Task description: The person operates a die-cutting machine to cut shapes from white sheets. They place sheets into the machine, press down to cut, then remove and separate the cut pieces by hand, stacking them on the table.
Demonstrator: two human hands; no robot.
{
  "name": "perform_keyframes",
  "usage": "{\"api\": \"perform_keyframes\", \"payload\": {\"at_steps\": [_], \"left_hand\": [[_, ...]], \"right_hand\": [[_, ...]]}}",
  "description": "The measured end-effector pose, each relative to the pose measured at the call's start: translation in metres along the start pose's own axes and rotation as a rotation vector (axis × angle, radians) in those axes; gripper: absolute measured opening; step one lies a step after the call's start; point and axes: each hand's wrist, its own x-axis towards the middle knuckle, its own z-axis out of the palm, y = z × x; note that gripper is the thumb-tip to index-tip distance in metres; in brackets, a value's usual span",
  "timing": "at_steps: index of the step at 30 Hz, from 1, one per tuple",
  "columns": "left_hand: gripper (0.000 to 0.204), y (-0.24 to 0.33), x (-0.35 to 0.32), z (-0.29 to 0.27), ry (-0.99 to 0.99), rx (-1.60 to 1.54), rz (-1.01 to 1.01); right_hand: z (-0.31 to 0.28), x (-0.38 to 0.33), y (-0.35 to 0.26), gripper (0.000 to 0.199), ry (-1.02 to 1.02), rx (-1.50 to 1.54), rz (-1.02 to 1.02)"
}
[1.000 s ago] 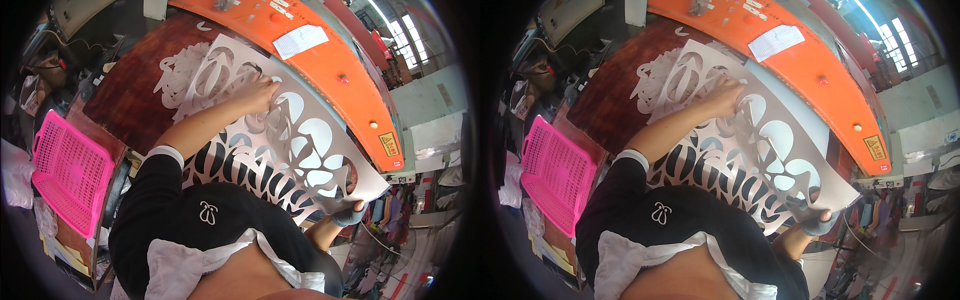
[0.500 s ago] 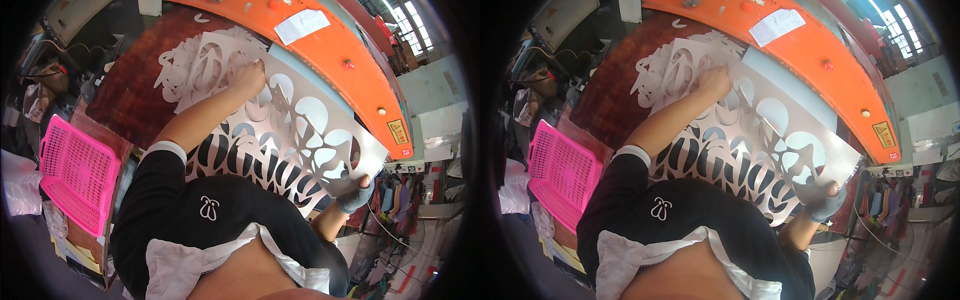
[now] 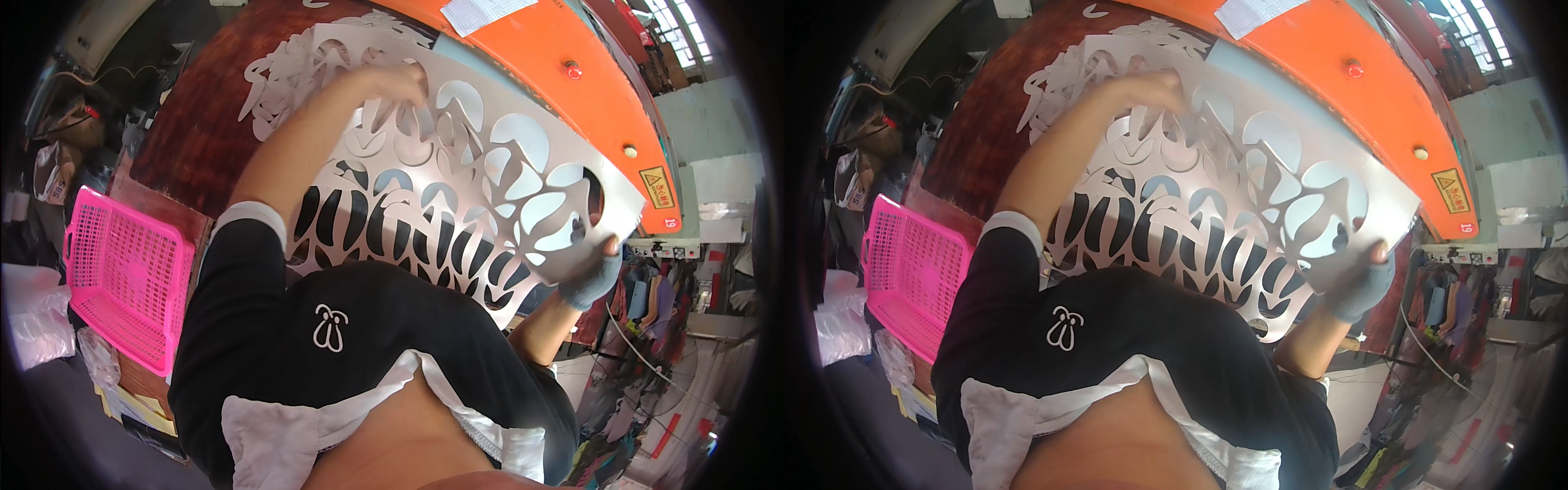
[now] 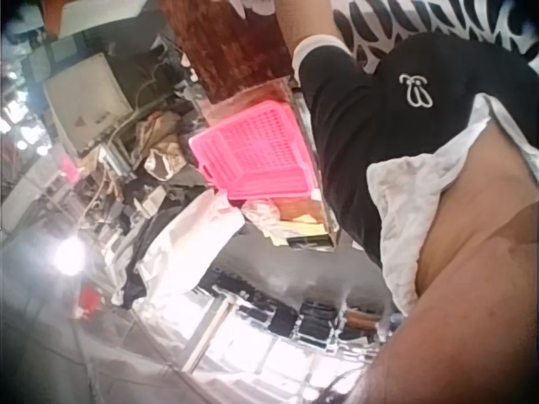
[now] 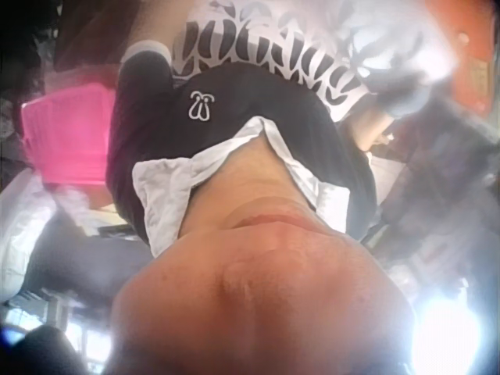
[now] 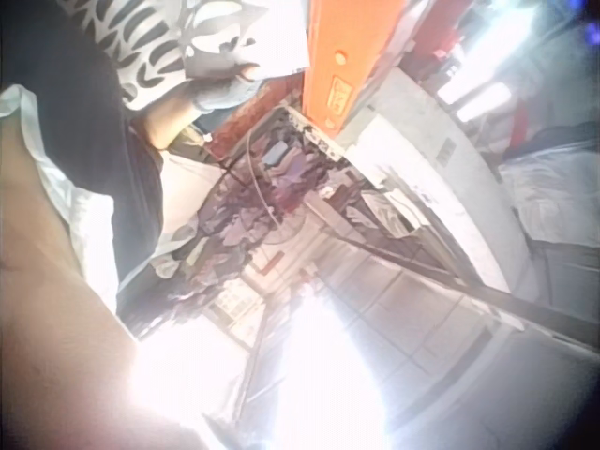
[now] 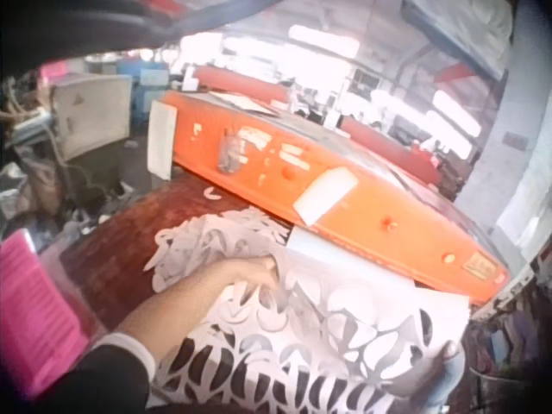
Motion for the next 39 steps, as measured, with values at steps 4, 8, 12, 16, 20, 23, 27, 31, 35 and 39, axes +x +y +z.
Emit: {"api": "perform_keyframes", "payload": {"at_steps": [4, 8, 12, 16, 20, 23, 27, 31, 35, 39], "left_hand": [[0.059, -0.002, -0.011, -0.008, -0.042, -0.406, 0.031], [0.043, -0.004, -0.017, 0.010, 0.085, -0.304, 0.073], [0.032, 0.000, -0.030, 0.014, 0.014, -0.320, 0.126], [0.015, 0.004, -0.049, 0.029, 0.134, -0.146, 0.136], [0.019, -0.001, -0.069, 0.050, 0.694, 0.257, 0.689], [0.012, -0.006, -0.072, 0.045, 0.749, -0.065, 0.742], [0.009, -0.020, -0.077, -0.007, 1.040, -0.756, 0.501], [0.011, -0.070, -0.106, -0.055, 1.239, -0.742, 0.019], [0.028, -0.128, -0.102, -0.020, 0.881, -0.271, -0.196], [0.036, -0.152, -0.095, 0.032, 0.889, 0.008, -0.185]], "right_hand": [[-0.007, 0.027, 0.011, 0.042, 0.057, 0.225, 0.116], [-0.017, 0.044, 0.022, 0.046, -0.041, 0.326, 0.118], [-0.023, 0.074, 0.040, 0.044, 0.087, 0.278, 0.193], [-0.033, 0.092, 0.061, 0.039, 0.151, 0.284, 0.201], [-0.050, 0.085, 0.060, 0.040, 0.098, 0.329, 0.267], [-0.055, 0.081, 0.049, 0.044, 0.045, 0.346, 0.273], [-0.056, 0.074, 0.038, 0.044, -0.077, 0.352, 0.139], [-0.055, 0.062, 0.040, 0.044, 0.045, 0.267, 0.169], [-0.044, 0.066, 0.040, 0.043, 0.009, 0.334, 0.250], [-0.023, 0.065, 0.032, 0.042, 0.010, 0.211, 0.145]]}}
